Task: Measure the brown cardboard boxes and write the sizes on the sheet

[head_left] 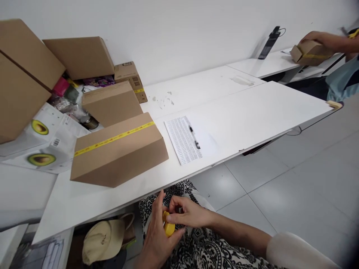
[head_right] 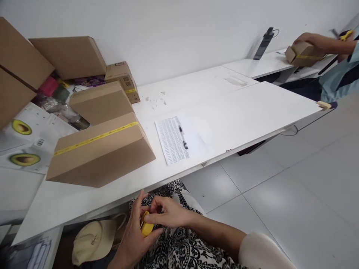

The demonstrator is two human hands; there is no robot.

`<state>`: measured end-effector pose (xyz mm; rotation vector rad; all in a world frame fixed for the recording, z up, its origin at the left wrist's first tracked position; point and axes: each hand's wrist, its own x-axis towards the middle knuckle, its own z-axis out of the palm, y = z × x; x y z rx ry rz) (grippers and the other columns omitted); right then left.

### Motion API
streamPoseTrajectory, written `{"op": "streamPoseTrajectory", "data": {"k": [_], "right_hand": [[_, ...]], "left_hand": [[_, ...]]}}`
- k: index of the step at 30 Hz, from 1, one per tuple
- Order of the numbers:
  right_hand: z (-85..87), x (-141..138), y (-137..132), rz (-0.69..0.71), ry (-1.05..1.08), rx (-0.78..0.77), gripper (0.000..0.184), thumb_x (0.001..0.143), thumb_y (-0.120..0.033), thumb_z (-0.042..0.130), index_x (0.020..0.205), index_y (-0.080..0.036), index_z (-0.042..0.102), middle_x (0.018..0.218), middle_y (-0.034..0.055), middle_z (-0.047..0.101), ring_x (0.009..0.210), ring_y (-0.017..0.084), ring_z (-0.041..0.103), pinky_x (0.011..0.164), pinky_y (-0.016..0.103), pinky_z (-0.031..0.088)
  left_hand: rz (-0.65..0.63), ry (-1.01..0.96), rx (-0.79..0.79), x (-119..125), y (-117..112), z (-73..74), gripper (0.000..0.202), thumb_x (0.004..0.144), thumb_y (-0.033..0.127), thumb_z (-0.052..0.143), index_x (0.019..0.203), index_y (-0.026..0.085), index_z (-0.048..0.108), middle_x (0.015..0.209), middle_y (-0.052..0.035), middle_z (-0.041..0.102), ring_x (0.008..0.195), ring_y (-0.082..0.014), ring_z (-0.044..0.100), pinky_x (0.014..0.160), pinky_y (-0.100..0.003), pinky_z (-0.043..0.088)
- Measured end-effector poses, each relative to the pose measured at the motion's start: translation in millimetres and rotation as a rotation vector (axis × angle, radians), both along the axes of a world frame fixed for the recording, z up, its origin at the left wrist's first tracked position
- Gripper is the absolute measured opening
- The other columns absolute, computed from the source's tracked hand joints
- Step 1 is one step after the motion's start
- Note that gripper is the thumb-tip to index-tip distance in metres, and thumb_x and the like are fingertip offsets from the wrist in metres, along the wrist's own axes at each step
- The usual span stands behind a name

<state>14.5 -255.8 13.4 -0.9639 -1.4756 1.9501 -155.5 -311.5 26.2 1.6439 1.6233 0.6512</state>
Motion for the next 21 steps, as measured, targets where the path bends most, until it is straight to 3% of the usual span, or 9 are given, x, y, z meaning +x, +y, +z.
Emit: {"op": "streamPoseTrajectory", "data": {"k": [5,10,13,16,18,21], "right_hand": [[-14.9,-12,-3,-0.07,0.044,-0.117,0.058,0.07,-0.072,0.074,0.086,-0.02,0.054,0.079,-0.0018,0.054,0.072,0.011,0.047,0.064,0.025,0.039],[-21.8,-14,-15,0.025,0.057,-0.126,0.066,0.08,-0.077,0.06,0.111,-0.019,0.063,0.085,0.0019,0.06,0.073,0.013,0.053,0.068,0.03,0.043],[-13.4,-9,-19,0.054,-0.02,-0.043,0.073,0.085,-0.074,0.056,0.132,-0.018,0.058,0.089,0.0047,0.064,0.075,0.016,0.056,0.068,0.032,0.045],[2.6,-3,-21,0.069,-0.098,0.14,0.069,0.091,-0.061,0.058,0.147,-0.021,0.049,0.116,0.0114,0.066,0.097,0.023,0.061,0.084,0.038,0.049],[11.5,0,-21,0.054,-0.152,0.251,0.062,0.092,-0.054,0.059,0.145,-0.023,0.051,0.127,0.0127,0.063,0.111,0.026,0.059,0.095,0.042,0.046],[14.8,1,-22,-0.013,-0.19,0.278,0.048,0.086,-0.048,0.068,0.124,-0.019,0.063,0.121,0.0121,0.063,0.111,0.026,0.059,0.097,0.043,0.046]], "left_hand": [[0.029,0.002,0.01,-4,-9,-3.4,0.106,0.072,0.018,0.07,0.16,0.032,0.013,0.159,-0.0122,0.036,0.137,-0.0324,0.049,0.11,-0.05,0.045],[0.01,0.086,0.124,1,-13,-11.8,0.103,0.073,0.01,0.064,0.161,0.029,0.013,0.161,-0.0146,0.029,0.146,-0.0319,0.038,0.111,-0.05,0.045],[0.014,0.124,0.118,4,-10,-14.8,0.101,0.076,0.007,0.058,0.162,0.028,0.008,0.161,-0.0169,0.025,0.143,-0.0309,0.043,0.107,-0.049,0.048],[0.031,0.131,0.134,5,-6,-15.4,0.098,0.079,0.01,0.055,0.162,0.025,0.006,0.162,-0.02,0.022,0.139,-0.0313,0.047,0.103,-0.049,0.05],[0.051,0.134,0.16,5,-4,-15.5,0.092,0.084,0.014,0.053,0.162,0.023,0.007,0.162,-0.0215,0.02,0.139,-0.0321,0.047,0.102,-0.049,0.051],[0.051,0.131,0.16,5,-5,-15.6,0.09,0.086,0.016,0.053,0.162,0.023,0.006,0.162,-0.0209,0.02,0.14,-0.0323,0.045,0.101,-0.048,0.052]]}}
